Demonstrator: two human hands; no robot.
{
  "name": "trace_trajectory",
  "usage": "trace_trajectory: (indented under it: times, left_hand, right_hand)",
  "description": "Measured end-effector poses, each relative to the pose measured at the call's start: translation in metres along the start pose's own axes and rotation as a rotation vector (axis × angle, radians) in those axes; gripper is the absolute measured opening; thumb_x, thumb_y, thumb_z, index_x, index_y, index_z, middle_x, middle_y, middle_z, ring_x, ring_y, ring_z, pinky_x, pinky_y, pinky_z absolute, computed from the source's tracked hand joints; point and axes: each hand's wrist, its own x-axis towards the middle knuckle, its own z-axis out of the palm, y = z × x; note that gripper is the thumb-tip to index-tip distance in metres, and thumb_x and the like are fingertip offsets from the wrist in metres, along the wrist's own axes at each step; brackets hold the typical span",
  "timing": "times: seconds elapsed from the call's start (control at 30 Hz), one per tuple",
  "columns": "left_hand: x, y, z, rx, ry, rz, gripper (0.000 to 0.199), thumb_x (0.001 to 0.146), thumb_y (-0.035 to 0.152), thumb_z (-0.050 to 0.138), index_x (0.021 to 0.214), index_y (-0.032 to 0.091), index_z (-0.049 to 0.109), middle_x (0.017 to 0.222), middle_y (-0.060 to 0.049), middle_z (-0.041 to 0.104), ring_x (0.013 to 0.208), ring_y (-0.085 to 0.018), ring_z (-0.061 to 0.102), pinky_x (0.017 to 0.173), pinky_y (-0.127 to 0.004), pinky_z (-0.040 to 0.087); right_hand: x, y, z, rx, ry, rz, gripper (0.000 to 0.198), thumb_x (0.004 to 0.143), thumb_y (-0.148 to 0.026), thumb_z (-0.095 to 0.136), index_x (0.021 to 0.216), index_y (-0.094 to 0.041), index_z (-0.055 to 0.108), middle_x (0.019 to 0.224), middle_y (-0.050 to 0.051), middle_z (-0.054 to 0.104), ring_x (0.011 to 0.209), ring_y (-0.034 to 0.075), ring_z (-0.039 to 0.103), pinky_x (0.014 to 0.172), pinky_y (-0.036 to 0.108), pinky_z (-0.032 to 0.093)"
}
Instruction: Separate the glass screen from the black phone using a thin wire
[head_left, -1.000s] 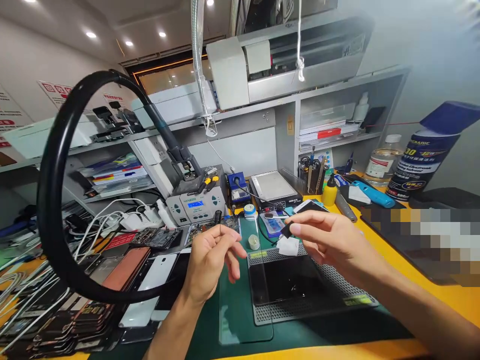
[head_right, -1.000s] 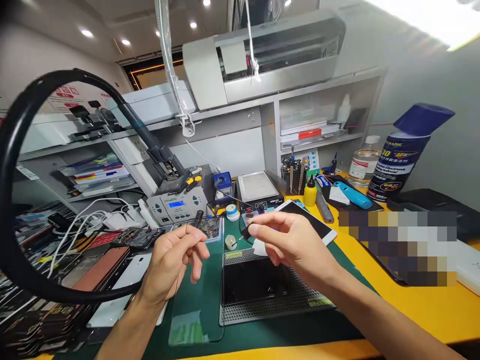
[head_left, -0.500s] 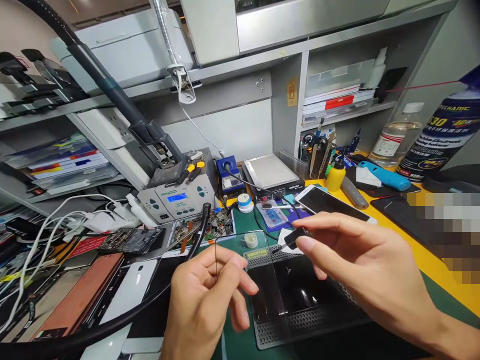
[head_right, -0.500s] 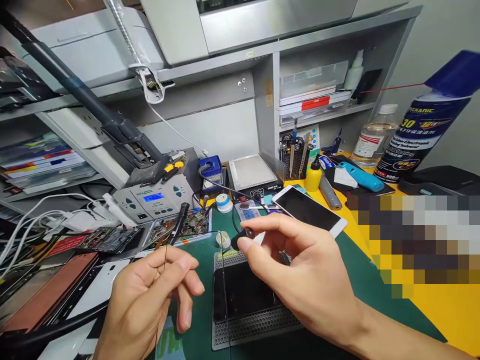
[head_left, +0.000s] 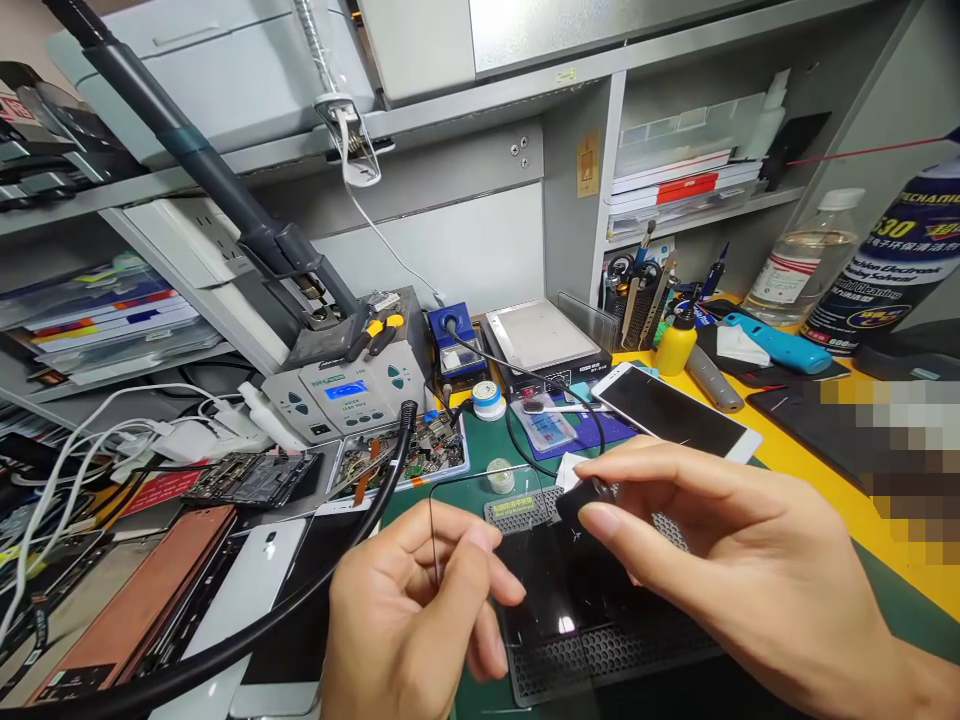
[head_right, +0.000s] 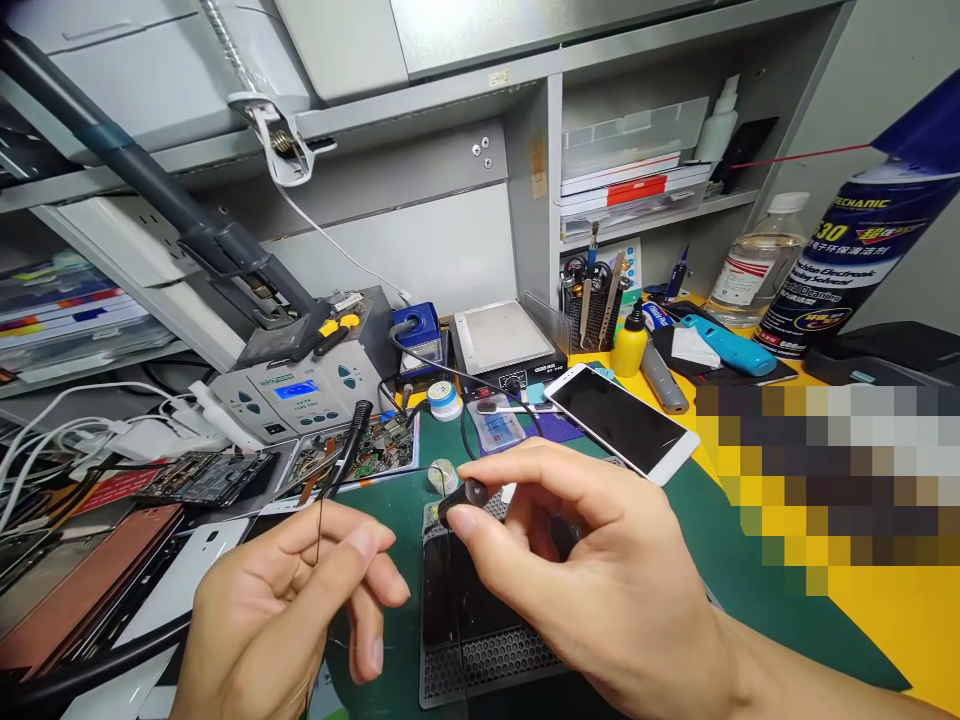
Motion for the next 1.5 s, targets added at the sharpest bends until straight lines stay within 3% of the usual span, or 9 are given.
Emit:
trace_trajectory:
  times: [0.2, 0.37, 0.53, 0.67, 0.83, 0.93, 1.13, 1.27, 1.5]
  left_hand:
    - [-0.002, 0.001, 0.001, 0.010, 0.005, -0.018, 0.029, 0.082, 0.046, 0.071, 0.075, 0.018, 0.071, 0.061, -0.005, 0.071, 0.034, -0.014, 0.059, 0.036, -0.023, 0.047]
    - [-0.005, 0.006, 0.007, -0.002, 0.110, -0.048, 0.028, 0.078, 0.044, 0.073, 0.072, 0.017, 0.071, 0.057, -0.004, 0.070, 0.033, -0.011, 0.055, 0.037, -0.021, 0.044]
    - [-0.005, 0.007, 0.008, -0.001, 0.090, -0.054, 0.030, 0.075, 0.047, 0.075, 0.071, 0.017, 0.071, 0.057, -0.005, 0.070, 0.032, -0.013, 0.055, 0.036, -0.024, 0.044]
    - [-0.006, 0.011, 0.012, 0.004, 0.149, -0.061, 0.028, 0.075, 0.044, 0.075, 0.069, 0.017, 0.069, 0.055, -0.004, 0.068, 0.032, -0.011, 0.053, 0.037, -0.022, 0.042]
    - [-0.007, 0.013, 0.015, -0.003, 0.144, -0.062, 0.027, 0.074, 0.043, 0.075, 0.069, 0.017, 0.068, 0.055, -0.003, 0.068, 0.032, -0.011, 0.053, 0.037, -0.022, 0.041]
    - [-0.007, 0.013, 0.014, 0.002, 0.140, -0.059, 0.027, 0.074, 0.043, 0.074, 0.069, 0.017, 0.068, 0.056, -0.004, 0.068, 0.032, -0.012, 0.053, 0.037, -0.022, 0.041]
    - [-0.007, 0.011, 0.012, -0.002, 0.145, -0.065, 0.026, 0.074, 0.042, 0.074, 0.070, 0.017, 0.069, 0.055, -0.004, 0.068, 0.032, -0.011, 0.053, 0.037, -0.022, 0.042]
    - [-0.005, 0.008, 0.009, -0.007, 0.081, -0.056, 0.028, 0.076, 0.044, 0.074, 0.072, 0.017, 0.071, 0.057, -0.005, 0.070, 0.032, -0.013, 0.055, 0.036, -0.023, 0.043]
    - [-0.004, 0.005, 0.006, 0.000, 0.084, -0.049, 0.027, 0.078, 0.044, 0.073, 0.073, 0.017, 0.070, 0.057, -0.005, 0.070, 0.032, -0.013, 0.055, 0.036, -0.023, 0.043]
  right_hand:
    - [-0.001, 0.003, 0.001, -0.058, 0.023, -0.073, 0.013, 0.084, -0.032, 0.075, 0.095, -0.025, 0.077, 0.073, 0.001, 0.075, 0.050, 0.012, 0.060, 0.044, 0.021, 0.050]
    - [0.001, 0.004, -0.001, -0.115, 0.040, -0.114, 0.011, 0.084, -0.031, 0.075, 0.095, -0.027, 0.076, 0.074, 0.000, 0.075, 0.054, 0.011, 0.061, 0.046, 0.019, 0.051]
    - [0.005, 0.004, -0.001, -0.135, 0.073, -0.118, 0.010, 0.083, -0.028, 0.075, 0.093, -0.027, 0.076, 0.086, 0.002, 0.078, 0.060, 0.013, 0.067, 0.047, 0.020, 0.052]
    - [0.006, 0.003, -0.002, -0.109, 0.088, -0.099, 0.011, 0.084, -0.030, 0.074, 0.093, -0.026, 0.077, 0.077, 0.002, 0.075, 0.055, 0.013, 0.063, 0.045, 0.021, 0.051]
    - [0.002, 0.002, -0.003, -0.009, 0.011, -0.018, 0.016, 0.083, -0.035, 0.076, 0.094, -0.025, 0.078, 0.079, 0.004, 0.076, 0.046, 0.011, 0.057, 0.041, 0.023, 0.049]
    - [-0.001, 0.005, -0.002, 0.004, -0.041, -0.051, 0.016, 0.085, -0.033, 0.075, 0.099, -0.025, 0.078, 0.085, 0.004, 0.077, 0.055, 0.013, 0.062, 0.047, 0.023, 0.052]
    - [0.003, 0.006, -0.002, -0.092, 0.003, -0.122, 0.012, 0.085, -0.027, 0.074, 0.096, -0.026, 0.076, 0.077, 0.000, 0.074, 0.055, 0.012, 0.061, 0.047, 0.021, 0.050]
    - [0.006, 0.003, -0.003, -0.128, 0.053, -0.108, 0.010, 0.084, -0.028, 0.074, 0.094, -0.026, 0.077, 0.080, 0.001, 0.076, 0.055, 0.012, 0.062, 0.046, 0.021, 0.050]
    - [0.004, 0.001, -0.002, -0.052, -0.041, -0.113, 0.013, 0.084, -0.029, 0.075, 0.096, -0.026, 0.078, 0.076, 0.001, 0.074, 0.057, 0.013, 0.063, 0.048, 0.022, 0.051]
